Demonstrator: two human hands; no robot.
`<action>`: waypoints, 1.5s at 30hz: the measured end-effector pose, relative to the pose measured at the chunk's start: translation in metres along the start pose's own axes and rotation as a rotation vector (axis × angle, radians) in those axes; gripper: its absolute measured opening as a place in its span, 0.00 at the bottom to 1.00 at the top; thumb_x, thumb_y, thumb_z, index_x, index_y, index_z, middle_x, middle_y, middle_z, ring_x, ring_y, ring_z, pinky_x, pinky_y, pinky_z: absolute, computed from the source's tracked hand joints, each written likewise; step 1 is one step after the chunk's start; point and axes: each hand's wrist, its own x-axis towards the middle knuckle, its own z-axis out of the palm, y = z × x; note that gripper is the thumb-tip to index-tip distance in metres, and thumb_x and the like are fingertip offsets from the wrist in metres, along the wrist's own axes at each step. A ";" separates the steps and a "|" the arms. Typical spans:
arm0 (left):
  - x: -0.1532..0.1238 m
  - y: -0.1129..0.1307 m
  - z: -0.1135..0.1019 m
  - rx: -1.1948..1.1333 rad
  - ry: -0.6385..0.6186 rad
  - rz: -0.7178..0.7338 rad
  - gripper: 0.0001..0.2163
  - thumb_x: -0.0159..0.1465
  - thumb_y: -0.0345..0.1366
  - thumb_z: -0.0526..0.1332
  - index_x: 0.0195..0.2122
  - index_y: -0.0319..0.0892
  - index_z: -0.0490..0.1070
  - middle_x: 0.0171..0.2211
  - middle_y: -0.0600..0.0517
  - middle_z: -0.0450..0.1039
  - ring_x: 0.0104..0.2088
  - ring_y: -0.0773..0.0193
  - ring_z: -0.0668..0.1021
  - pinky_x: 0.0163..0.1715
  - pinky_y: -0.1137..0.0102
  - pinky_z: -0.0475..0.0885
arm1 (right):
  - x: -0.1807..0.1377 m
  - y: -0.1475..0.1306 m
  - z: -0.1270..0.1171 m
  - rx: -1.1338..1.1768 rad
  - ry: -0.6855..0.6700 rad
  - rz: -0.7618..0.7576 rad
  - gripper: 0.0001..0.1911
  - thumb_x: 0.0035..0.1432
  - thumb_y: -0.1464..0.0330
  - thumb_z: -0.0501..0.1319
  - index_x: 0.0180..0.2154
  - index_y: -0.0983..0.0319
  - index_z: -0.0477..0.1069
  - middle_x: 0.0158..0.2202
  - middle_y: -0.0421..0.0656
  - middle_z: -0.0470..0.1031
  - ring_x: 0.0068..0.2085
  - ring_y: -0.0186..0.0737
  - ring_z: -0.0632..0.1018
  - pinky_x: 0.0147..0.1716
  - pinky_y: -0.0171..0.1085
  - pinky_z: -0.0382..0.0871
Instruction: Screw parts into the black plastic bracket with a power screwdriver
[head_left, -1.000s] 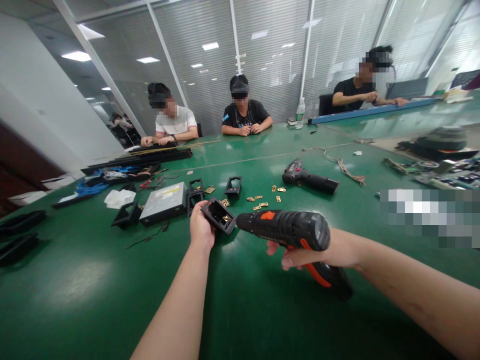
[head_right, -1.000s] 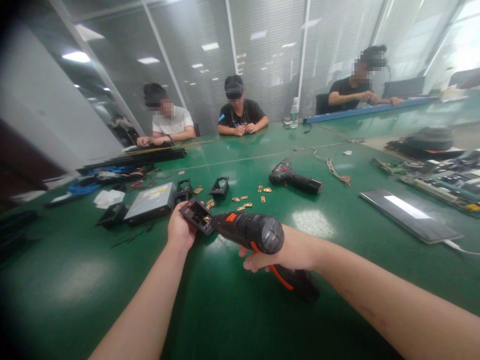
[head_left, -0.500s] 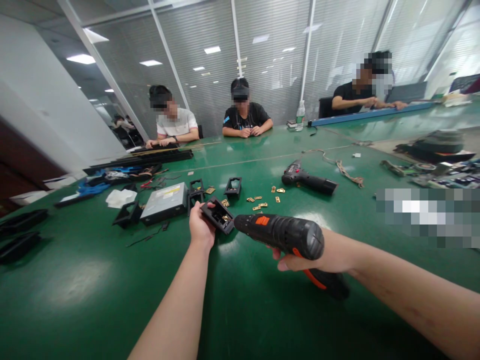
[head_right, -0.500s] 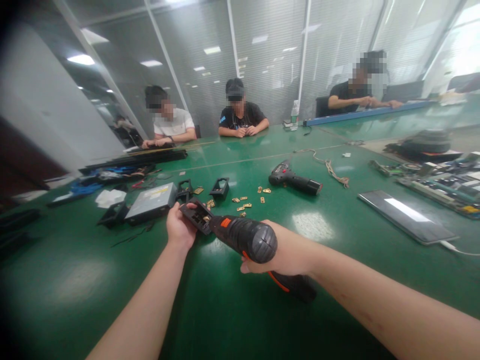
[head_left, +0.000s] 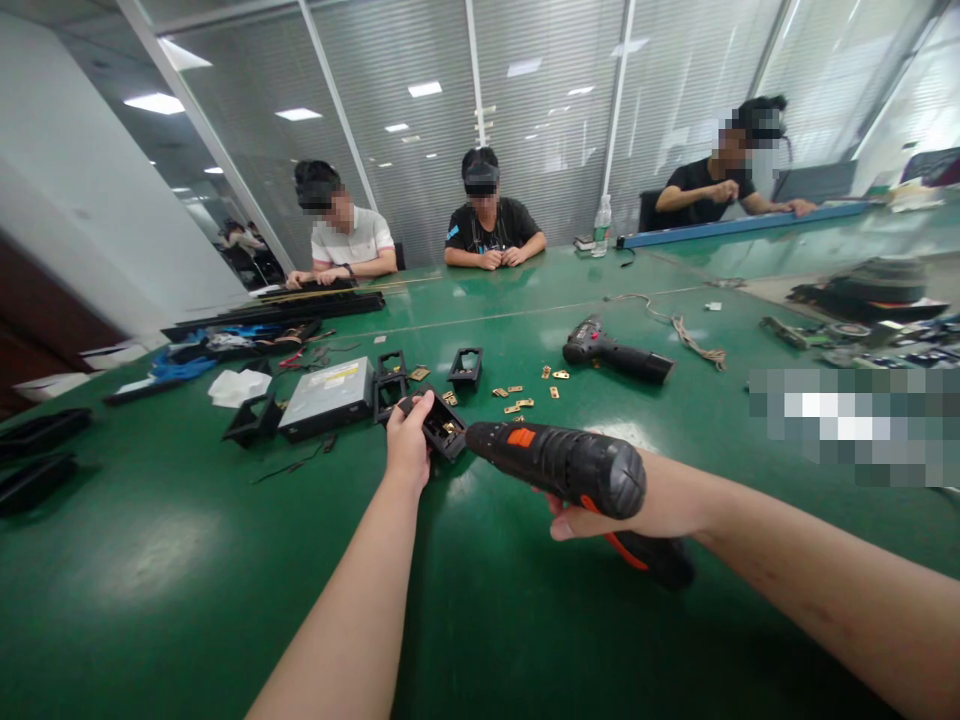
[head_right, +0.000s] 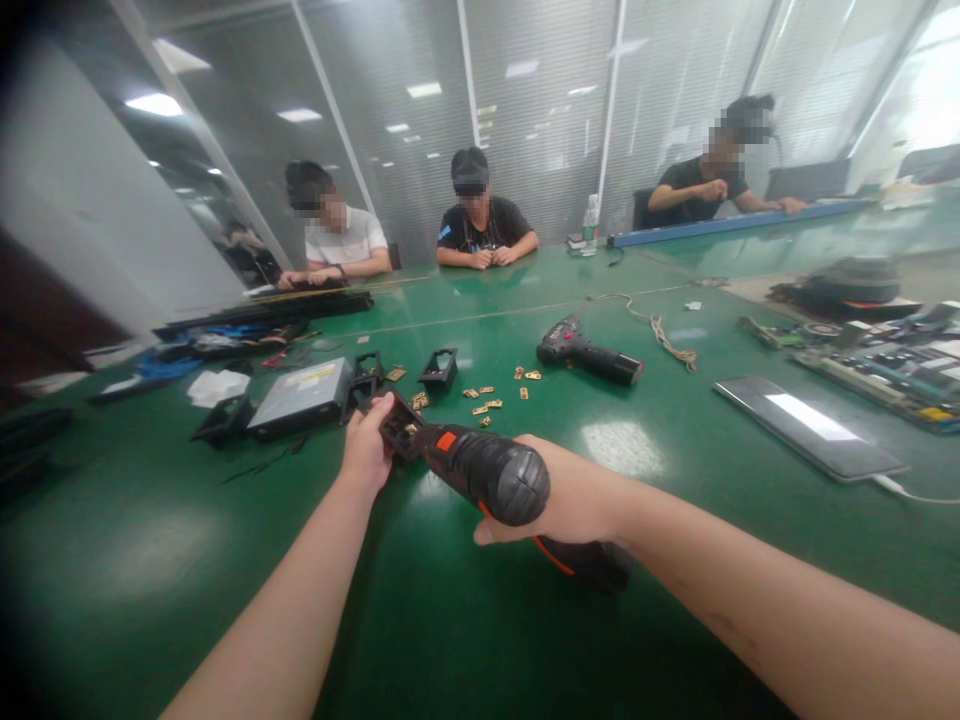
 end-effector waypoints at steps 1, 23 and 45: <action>0.000 0.000 0.000 0.002 0.004 -0.004 0.22 0.47 0.45 0.79 0.35 0.45 0.70 0.32 0.53 0.74 0.31 0.56 0.80 0.33 0.63 0.77 | 0.000 0.000 0.000 0.001 -0.004 -0.002 0.19 0.49 0.59 0.77 0.29 0.61 0.70 0.28 0.37 0.73 0.31 0.36 0.74 0.32 0.36 0.71; 0.001 0.000 -0.003 0.020 0.007 0.022 0.15 0.37 0.29 0.60 0.30 0.45 0.70 0.26 0.56 0.65 0.27 0.61 0.72 0.26 0.69 0.70 | -0.003 -0.009 0.008 -0.051 -0.019 -0.056 0.18 0.51 0.58 0.77 0.31 0.60 0.73 0.31 0.41 0.77 0.34 0.42 0.76 0.34 0.39 0.73; -0.002 0.002 -0.005 -0.141 0.013 0.023 0.20 0.52 0.51 0.77 0.32 0.44 0.73 0.30 0.54 0.76 0.31 0.60 0.81 0.36 0.65 0.78 | -0.007 -0.003 0.021 0.416 -0.052 0.335 0.21 0.44 0.63 0.77 0.37 0.61 0.73 0.22 0.35 0.75 0.25 0.35 0.76 0.28 0.34 0.70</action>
